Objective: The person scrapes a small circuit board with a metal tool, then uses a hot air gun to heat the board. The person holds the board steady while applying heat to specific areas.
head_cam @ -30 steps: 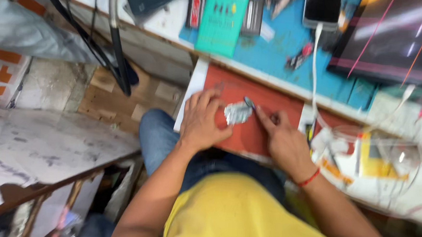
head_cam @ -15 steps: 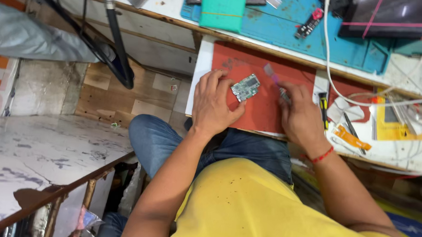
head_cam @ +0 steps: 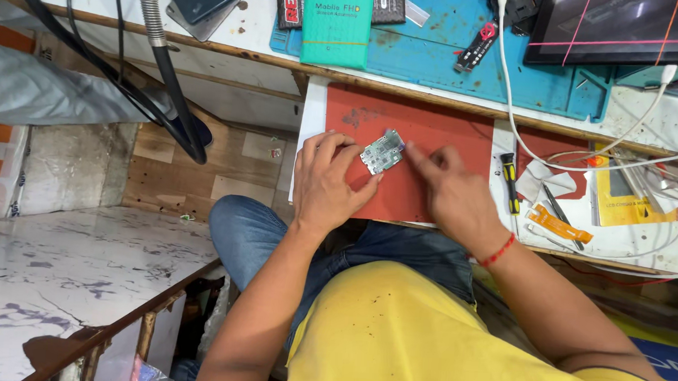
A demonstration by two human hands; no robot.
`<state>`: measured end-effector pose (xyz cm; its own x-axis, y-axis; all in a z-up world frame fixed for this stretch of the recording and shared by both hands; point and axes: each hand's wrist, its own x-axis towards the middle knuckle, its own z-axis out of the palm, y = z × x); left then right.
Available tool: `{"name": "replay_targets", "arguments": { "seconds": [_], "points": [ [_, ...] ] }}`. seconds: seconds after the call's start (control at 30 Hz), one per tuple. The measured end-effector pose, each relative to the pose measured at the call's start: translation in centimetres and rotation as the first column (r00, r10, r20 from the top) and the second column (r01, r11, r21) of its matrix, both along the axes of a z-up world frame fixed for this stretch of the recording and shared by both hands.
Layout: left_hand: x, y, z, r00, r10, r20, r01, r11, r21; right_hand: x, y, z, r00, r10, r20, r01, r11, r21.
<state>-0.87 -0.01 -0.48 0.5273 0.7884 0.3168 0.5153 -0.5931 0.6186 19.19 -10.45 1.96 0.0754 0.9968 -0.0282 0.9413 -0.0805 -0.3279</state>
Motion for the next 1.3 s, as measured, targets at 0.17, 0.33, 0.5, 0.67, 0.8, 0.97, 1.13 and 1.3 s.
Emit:
{"name": "replay_targets", "arguments": {
  "seconds": [0.17, 0.33, 0.5, 0.67, 0.8, 0.97, 1.13, 1.3],
  "points": [
    [-0.2, -0.1, -0.4, 1.0, 0.012, 0.02, -0.014, 0.998, 0.065, -0.9, 0.5, -0.2, 0.997, 0.078, -0.029, -0.08, 0.991, -0.108],
    [-0.1, 0.0, -0.8, 0.999, 0.02, 0.026, -0.021, 0.998, 0.062, -0.8, 0.9, 0.0, 0.998, 0.055, -0.02, -0.057, 0.995, -0.087],
    [0.1, -0.2, -0.9, 1.0, 0.018, 0.024, -0.02, 0.998, 0.057, -0.4, 0.7, 0.3, 0.997, -0.06, 0.043, 0.064, 0.994, -0.09],
    [-0.3, -0.1, -0.8, 0.999, 0.018, 0.026, -0.02, 0.997, 0.072, -0.1, 0.8, -0.1, 0.998, 0.057, -0.009, -0.057, 0.998, 0.013],
    [-0.2, -0.2, -0.8, 0.999, 0.015, 0.043, -0.018, 0.997, 0.074, 0.3, 0.5, -0.3, 0.985, 0.17, 0.02, -0.168, 0.984, -0.063],
    [-0.3, -0.5, -0.7, 0.999, 0.013, 0.03, -0.015, 0.998, 0.06, -0.1, 0.1, 0.1, 0.997, 0.062, 0.046, -0.063, 0.998, 0.007],
    [-0.4, -0.1, -0.5, 0.999, 0.003, 0.033, -0.005, 0.998, 0.066, -0.2, 0.8, 1.1, 0.994, 0.11, -0.022, -0.11, 0.994, -0.026],
    [-0.5, -0.4, -0.8, 0.999, 0.017, 0.028, -0.019, 0.998, 0.063, -0.5, 0.5, 0.6, 0.989, 0.145, 0.006, -0.144, 0.986, -0.079]
  ]
}}
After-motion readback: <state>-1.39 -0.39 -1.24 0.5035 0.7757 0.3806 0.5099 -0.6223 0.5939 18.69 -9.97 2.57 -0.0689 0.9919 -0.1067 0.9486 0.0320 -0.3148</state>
